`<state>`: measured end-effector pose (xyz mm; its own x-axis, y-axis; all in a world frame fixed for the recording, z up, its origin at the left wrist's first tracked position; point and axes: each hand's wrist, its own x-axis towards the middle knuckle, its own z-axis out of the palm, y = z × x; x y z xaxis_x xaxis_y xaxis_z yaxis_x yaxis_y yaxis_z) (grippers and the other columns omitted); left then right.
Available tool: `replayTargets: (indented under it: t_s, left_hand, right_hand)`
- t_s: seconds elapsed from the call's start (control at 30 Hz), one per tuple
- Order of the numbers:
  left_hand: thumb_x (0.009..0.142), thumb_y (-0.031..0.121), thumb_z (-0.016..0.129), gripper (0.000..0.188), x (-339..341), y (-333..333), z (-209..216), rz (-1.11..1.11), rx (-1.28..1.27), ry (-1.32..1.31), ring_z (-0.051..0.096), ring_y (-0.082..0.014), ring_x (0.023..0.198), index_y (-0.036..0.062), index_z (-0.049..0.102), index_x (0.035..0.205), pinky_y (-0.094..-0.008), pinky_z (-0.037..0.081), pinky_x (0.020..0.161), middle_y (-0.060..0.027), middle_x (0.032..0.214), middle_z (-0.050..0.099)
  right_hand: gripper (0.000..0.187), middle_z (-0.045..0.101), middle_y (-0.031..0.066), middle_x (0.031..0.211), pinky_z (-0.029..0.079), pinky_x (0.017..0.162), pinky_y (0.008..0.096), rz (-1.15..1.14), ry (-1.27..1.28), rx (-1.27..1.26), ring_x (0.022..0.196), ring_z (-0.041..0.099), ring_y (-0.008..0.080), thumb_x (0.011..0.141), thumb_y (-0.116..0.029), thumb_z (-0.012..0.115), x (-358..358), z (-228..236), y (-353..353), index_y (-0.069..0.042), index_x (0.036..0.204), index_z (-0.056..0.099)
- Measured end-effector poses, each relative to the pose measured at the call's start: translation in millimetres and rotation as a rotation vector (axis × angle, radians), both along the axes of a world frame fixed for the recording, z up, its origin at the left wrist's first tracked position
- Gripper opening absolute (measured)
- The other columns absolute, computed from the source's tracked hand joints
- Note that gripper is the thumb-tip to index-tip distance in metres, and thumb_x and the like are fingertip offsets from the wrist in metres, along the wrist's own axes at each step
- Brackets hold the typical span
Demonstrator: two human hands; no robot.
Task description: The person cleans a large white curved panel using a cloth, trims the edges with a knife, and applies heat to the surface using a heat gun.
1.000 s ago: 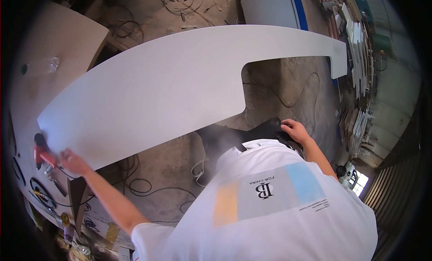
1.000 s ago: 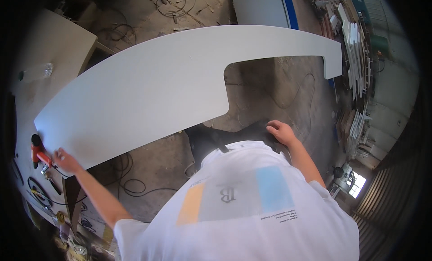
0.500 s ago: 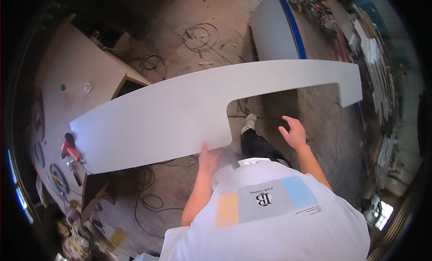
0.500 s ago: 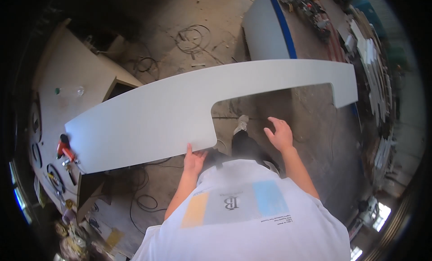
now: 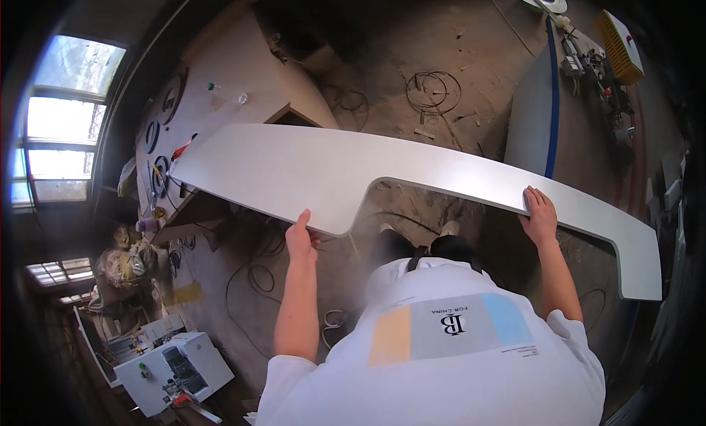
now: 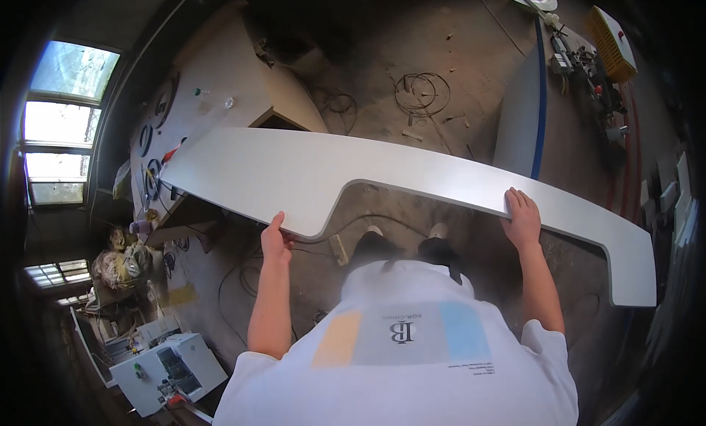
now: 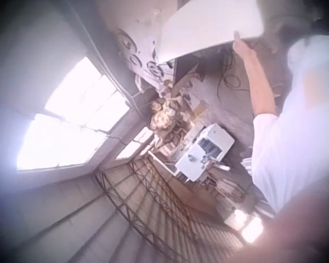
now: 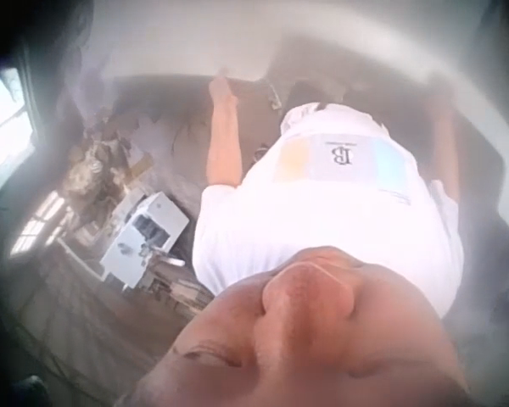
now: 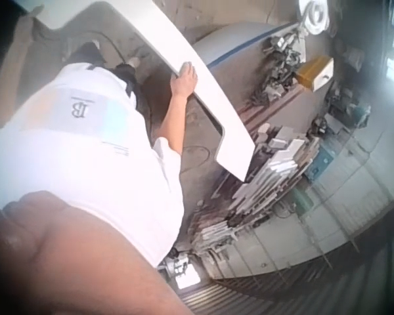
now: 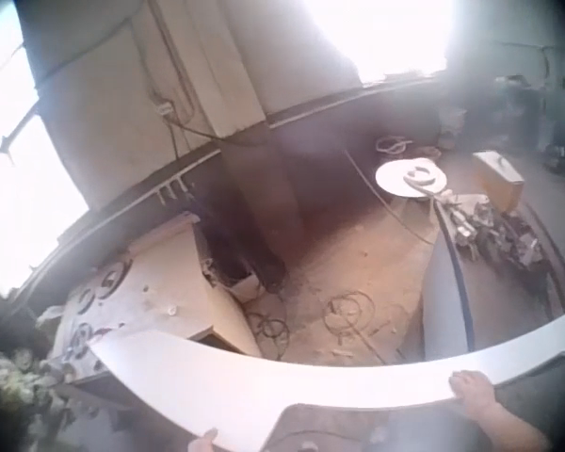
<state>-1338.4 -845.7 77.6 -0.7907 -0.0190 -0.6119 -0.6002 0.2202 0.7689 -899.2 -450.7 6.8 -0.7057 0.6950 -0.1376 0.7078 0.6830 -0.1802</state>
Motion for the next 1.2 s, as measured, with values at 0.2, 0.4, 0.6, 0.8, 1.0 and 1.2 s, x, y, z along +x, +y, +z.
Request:
replayTargets:
  t_s: [0.2, 0.4, 0.6, 0.8, 1.0, 1.2]
  left_hand:
    - [0.09, 0.029, 0.07, 0.028, -20, 51, 45, -0.053, -0.027, 0.186, 0.053, -0.0159, 0.048, 0.0051, 0.066, 0.076, -0.0304, 0.034, 0.045, -0.0044, 0.067, 0.064]
    - [0.089, 0.029, 0.07, 0.031, -23, 66, 44, -0.067, -0.042, 0.274, 0.055, -0.016, 0.048, 0.0015, 0.067, 0.075, -0.0311, 0.037, 0.044, -0.0057, 0.064, 0.063]
    - [0.092, 0.027, 0.07, 0.03, -16, 75, 27, -0.132, -0.011, 0.307, 0.06, -0.0125, 0.057, -0.0018, 0.072, 0.083, -0.0296, 0.041, 0.049, -0.0053, 0.074, 0.068]
    - [0.096, 0.028, 0.068, 0.033, -17, 84, 25, -0.044, 0.105, 0.349, 0.059, -0.0113, 0.056, -0.0035, 0.072, 0.088, -0.0288, 0.042, 0.049, -0.004, 0.075, 0.068]
    - [0.097, 0.037, 0.069, 0.042, -40, 99, 42, -0.219, -0.03, 0.33, 0.057, -0.0129, 0.05, -0.0034, 0.072, 0.085, -0.0284, 0.039, 0.044, -0.0053, 0.072, 0.067]
    - [0.094, 0.048, 0.074, 0.05, -62, 159, 79, -0.208, 0.165, 0.304, 0.06, -0.0155, 0.053, -0.0013, 0.072, 0.084, -0.0296, 0.045, 0.048, -0.0051, 0.069, 0.066]
  right_hand:
    - [0.057, 0.071, 0.0063, 0.133, 0.057, 0.096, 0.0402, 0.106, 0.096, 0.092, 0.122, 0.068, 0.0266, 0.073, 0.001, 0.074, 7, -19, 41, -0.014, 0.127, 0.067]
    - [0.06, 0.072, 0.0104, 0.132, 0.057, 0.099, 0.0388, 0.123, 0.003, -0.005, 0.119, 0.07, 0.0276, 0.07, 0.001, 0.075, 15, -6, 62, -0.014, 0.129, 0.072]
    - [0.055, 0.073, 0.0096, 0.129, 0.058, 0.096, 0.0391, 0.104, 0.05, 0.009, 0.112, 0.072, 0.0294, 0.072, 0.002, 0.072, 33, -13, 79, -0.013, 0.125, 0.075]
    - [0.052, 0.074, 0.0109, 0.126, 0.057, 0.097, 0.0388, 0.075, 0.004, -0.05, 0.11, 0.073, 0.0304, 0.073, 0.002, 0.072, 24, -1, 86, -0.012, 0.122, 0.076]
    - [0.048, 0.076, 0.013, 0.117, 0.057, 0.094, 0.0419, 0.072, -0.092, -0.108, 0.106, 0.072, 0.0332, 0.073, -0.008, 0.079, 6, 23, 101, -0.014, 0.12, 0.077]
    - [0.045, 0.077, 0.0141, 0.103, 0.057, 0.09, 0.0437, 0.117, -0.108, -0.228, 0.098, 0.073, 0.0352, 0.071, -0.019, 0.084, -4, 30, 135, -0.016, 0.116, 0.079]
